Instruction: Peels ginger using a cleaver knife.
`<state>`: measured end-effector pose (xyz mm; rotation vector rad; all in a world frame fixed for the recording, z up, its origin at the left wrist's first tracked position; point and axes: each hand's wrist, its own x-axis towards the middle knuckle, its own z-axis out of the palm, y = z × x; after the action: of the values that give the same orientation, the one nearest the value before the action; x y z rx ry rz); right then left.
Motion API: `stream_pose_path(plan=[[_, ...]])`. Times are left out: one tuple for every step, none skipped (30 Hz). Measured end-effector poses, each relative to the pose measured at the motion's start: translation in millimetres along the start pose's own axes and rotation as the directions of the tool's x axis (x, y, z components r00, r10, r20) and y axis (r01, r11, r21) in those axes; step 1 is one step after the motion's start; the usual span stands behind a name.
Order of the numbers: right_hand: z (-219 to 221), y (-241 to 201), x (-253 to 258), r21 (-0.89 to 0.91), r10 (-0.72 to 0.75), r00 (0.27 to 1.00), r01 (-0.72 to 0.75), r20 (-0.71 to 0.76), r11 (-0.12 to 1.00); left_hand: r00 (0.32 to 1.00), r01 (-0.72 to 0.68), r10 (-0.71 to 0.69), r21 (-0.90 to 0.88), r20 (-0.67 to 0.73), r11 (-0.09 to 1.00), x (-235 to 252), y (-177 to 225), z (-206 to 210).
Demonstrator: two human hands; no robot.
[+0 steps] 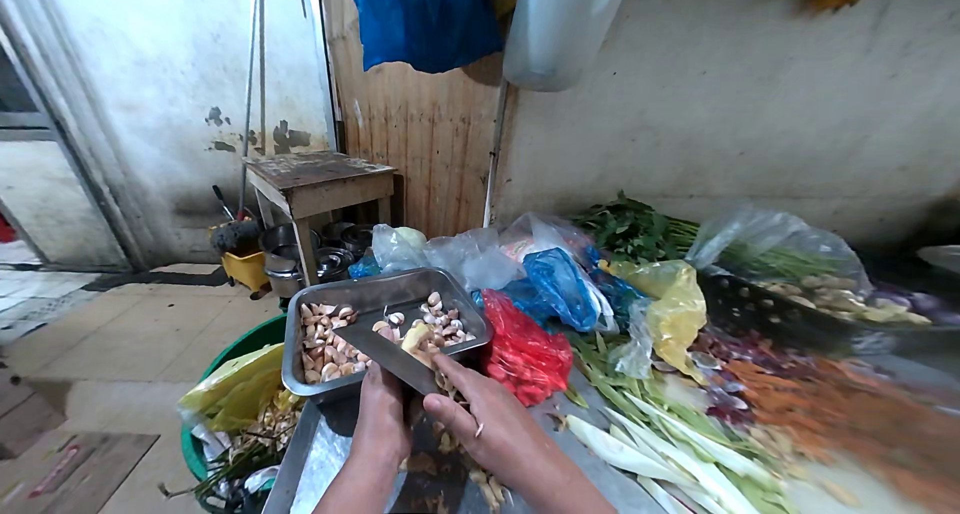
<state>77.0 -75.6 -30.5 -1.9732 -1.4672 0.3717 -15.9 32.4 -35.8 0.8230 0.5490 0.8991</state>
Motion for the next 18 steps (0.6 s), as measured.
stream_pose_path(plan=[[-0.1, -0.5, -0.2, -0.006, -0.007, 1.000, 0.007, 0.000, 1.000, 1.000, -0.009, 0.009, -0.004, 0.010, 1.000, 0.4, 0.8, -1.0], [0.4, -0.7, -0.8, -0.015, -0.018, 1.000, 0.018, -0.003, 1.000, 1.000, -0.013, 0.013, -0.018, 0.016, 1.000, 0.9, 1.3, -2.5], [1.4, -0.7, -1.3, -0.028, -0.031, 0.999, 0.031, -0.009, 0.999, 1.000, -0.015, 0.015, -0.040, 0.006, 0.999, 2.0, 1.3, -3.1], [2.0, -1.0, -1.6, -0.046, -0.046, 0.999, 0.045, -0.016, 0.998, 1.000, -0.012, 0.012, -0.060, 0.014, 0.998, 3.2, 1.7, -4.8], [1.9, -2.0, -2.3, -0.059, -0.057, 0.998, 0.056, -0.021, 0.997, 1.000, -0.003, 0.004, -0.066, 0.008, 0.998, 3.9, 2.1, -5.5], [1.9, -2.8, -3.0, -0.069, -0.066, 0.997, 0.064, -0.026, 0.996, 1.000, 0.002, -0.002, -0.067, 0.007, 0.998, 4.6, 2.3, -6.4], [1.8, -3.6, -3.5, -0.079, -0.069, 0.997, 0.067, -0.029, 0.995, 1.000, 0.008, -0.007, -0.066, 0.002, 0.998, 5.5, 2.5, -6.6], [1.7, -4.0, -3.8, -0.091, -0.075, 0.997, 0.072, -0.035, 0.993, 1.000, 0.019, -0.020, -0.063, -0.003, 0.998, 6.2, 3.1, -6.3], [1.1, -4.6, -4.0, -0.096, -0.075, 0.997, 0.072, -0.035, 0.993, 0.999, 0.033, -0.033, -0.064, 0.002, 0.997, 6.8, 3.6, -6.7], [0.5, -4.9, -4.1, -0.099, -0.074, 0.997, 0.070, -0.033, 0.993, 0.999, 0.040, -0.040, -0.061, 0.012, 0.997, 7.5, 3.7, -7.4], [0.6, -4.9, -4.2, -0.104, -0.076, 0.996, 0.071, -0.038, 0.992, 0.999, 0.046, -0.045, -0.059, 0.024, 0.997, 8.1, 3.7, -8.4], [1.1, -4.7, -4.1, -0.112, -0.084, 0.995, 0.078, -0.051, 0.991, 0.999, 0.046, -0.044, -0.056, 0.027, 0.997, 8.5, 3.6, -8.5], [1.7, -4.7, -4.1, -0.124, -0.091, 0.994, 0.083, -0.066, 0.989, 0.999, 0.041, -0.040, -0.054, 0.024, 0.998, 8.2, 3.7, -8.1], [2.5, -4.8, -4.1, -0.140, -0.098, 0.992, 0.085, -0.084, 0.986, 0.999, 0.030, -0.029, -0.049, 0.020, 0.998, 7.2, 4.0, -7.4], [4.0, -4.4, -4.0, -0.165, -0.110, 0.988, 0.091, -0.111, 0.982, 1.000, 0.011, -0.011, -0.040, 0.019, 0.999, 5.8, 3.8, -7.1], [5.2, -4.2, -4.1, -0.192, -0.120, 0.984, 0.093, -0.133, 0.977, 1.000, 0.004, -0.003, -0.032, 0.018, 0.999, 4.0, 4.1, -6.9], [5.8, -4.4, -4.3, -0.216, -0.125, 0.981, 0.092, -0.146, 0.972, 1.000, 0.007, -0.007, -0.027, 0.010, 1.000, 2.5, 4.7, -6.4], [6.2, -4.2, -4.2, -0.236, -0.133, 0.978, 0.093, -0.160, 0.967, 1.000, 0.019, -0.019, -0.014, -0.012, 1.000, 1.4, 5.6, -5.1]])
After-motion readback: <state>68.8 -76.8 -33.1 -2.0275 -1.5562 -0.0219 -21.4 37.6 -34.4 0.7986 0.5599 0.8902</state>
